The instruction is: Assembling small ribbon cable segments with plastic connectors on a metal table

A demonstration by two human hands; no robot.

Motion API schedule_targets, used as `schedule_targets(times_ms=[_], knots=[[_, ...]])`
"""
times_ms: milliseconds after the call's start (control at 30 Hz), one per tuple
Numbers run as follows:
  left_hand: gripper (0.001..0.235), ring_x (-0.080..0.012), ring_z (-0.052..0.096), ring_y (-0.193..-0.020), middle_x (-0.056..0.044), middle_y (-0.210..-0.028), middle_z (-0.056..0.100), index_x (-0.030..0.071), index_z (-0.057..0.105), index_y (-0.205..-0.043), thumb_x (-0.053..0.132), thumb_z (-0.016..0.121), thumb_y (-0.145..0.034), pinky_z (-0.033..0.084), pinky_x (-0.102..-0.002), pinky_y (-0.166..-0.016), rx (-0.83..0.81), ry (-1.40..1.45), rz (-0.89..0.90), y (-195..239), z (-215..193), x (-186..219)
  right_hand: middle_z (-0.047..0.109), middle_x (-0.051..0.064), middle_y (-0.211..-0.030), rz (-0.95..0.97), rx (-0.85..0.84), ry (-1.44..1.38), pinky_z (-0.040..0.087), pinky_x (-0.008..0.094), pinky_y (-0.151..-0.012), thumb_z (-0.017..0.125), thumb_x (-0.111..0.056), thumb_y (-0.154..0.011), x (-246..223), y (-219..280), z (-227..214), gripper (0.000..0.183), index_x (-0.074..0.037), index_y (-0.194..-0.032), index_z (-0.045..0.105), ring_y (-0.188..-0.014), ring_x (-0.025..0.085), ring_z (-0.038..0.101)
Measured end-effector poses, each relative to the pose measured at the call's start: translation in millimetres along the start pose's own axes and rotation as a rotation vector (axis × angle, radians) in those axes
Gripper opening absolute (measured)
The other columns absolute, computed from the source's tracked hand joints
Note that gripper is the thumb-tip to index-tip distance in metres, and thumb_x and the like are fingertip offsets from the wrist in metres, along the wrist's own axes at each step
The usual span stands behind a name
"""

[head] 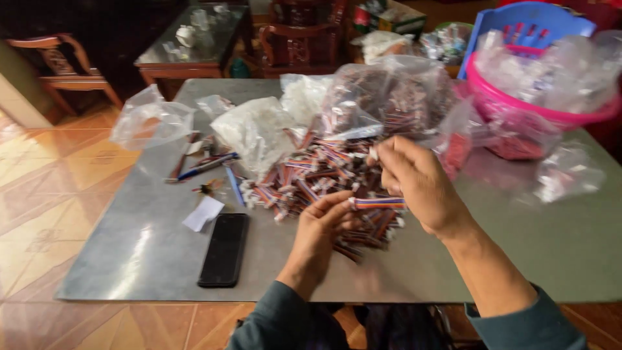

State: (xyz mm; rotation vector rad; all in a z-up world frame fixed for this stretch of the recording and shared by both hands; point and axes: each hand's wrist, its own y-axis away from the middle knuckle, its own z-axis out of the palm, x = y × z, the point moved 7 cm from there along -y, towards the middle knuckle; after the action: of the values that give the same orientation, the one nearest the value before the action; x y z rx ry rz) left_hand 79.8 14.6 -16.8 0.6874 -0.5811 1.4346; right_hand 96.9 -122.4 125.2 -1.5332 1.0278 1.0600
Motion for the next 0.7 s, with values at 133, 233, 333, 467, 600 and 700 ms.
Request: schedule_targets(times_ms=[133,233,333,467,600,700], knots=[[0.034,-0.0225,0.077,-0.077,-0.017,-0.091,0.076,-0.012,0.068,-0.12,0.001,0.075,-0.088,0.067,-0.032,-0.075,-0.009,-0.063,-0.005,-6.1,-0.8,-12.2,0.048,0.003,-0.051,0.041,0.022,0.108,0.04,0.024,-0.047,0.058,-0.018,-0.104,42.1,41.3,-38.9,0.019,-0.004,-0.095,0.068,-0.048,0.011,0.045],[0.035,-0.0259,0.078,-0.081,-0.021,-0.095,0.077,-0.012,0.068,-0.121,0.001,0.075,-0.089,0.067,-0.033,-0.075,0.004,-0.161,0.008,8.0,10.2,-8.7,0.056,0.007,-0.048,0.091,0.011,0.262,0.047,0.028,-0.047,0.057,-0.016,-0.102,58.1,62.6,-42.5,0.016,-0.004,-0.096,0.066,-0.046,0.016,0.053],[0.035,-0.0275,0.077,-0.08,-0.023,-0.092,0.076,-0.015,0.069,-0.119,0.0,0.075,-0.087,0.067,-0.037,-0.076,0.023,-0.194,0.043,21.8,21.3,-4.9,0.071,0.022,-0.076,0.122,0.045,0.55,0.055,0.047,-0.065,0.062,-0.024,-0.096,61.1,74.9,-40.1,0.018,-0.013,-0.11,0.065,-0.071,0.035,0.07],[0.034,-0.0289,0.077,-0.08,-0.026,-0.093,0.077,-0.015,0.07,-0.118,-0.001,0.075,-0.087,0.067,-0.04,-0.078,0.056,-0.23,0.056,36.8,27.4,-3.4,0.073,0.019,-0.078,0.09,-0.029,0.686,0.058,0.047,-0.069,0.057,-0.028,-0.097,53.9,79.4,-24.4,0.015,-0.014,-0.1,0.063,-0.076,0.037,0.074],[0.033,-0.0291,0.076,-0.079,-0.027,-0.092,0.077,-0.016,0.071,-0.117,-0.002,0.075,-0.087,0.067,-0.042,-0.078,0.051,-0.257,0.076,40.0,29.5,-3.7,0.066,0.022,-0.063,0.018,-0.073,0.724,0.057,0.044,-0.063,0.054,-0.023,-0.097,41.7,81.5,-16.9,0.024,-0.005,-0.083,0.062,-0.063,0.038,0.07],[0.025,-0.026,0.074,-0.077,-0.021,-0.088,0.077,-0.009,0.074,-0.109,0.002,0.073,-0.087,0.065,-0.037,-0.078,0.042,-0.256,0.03,44.4,30.2,-6.4,0.057,0.007,-0.061,0.047,-0.088,0.718,0.036,0.042,-0.057,0.053,-0.021,-0.1,54.0,82.0,-18.0,0.027,-0.008,-0.077,0.049,-0.056,0.022,0.042]])
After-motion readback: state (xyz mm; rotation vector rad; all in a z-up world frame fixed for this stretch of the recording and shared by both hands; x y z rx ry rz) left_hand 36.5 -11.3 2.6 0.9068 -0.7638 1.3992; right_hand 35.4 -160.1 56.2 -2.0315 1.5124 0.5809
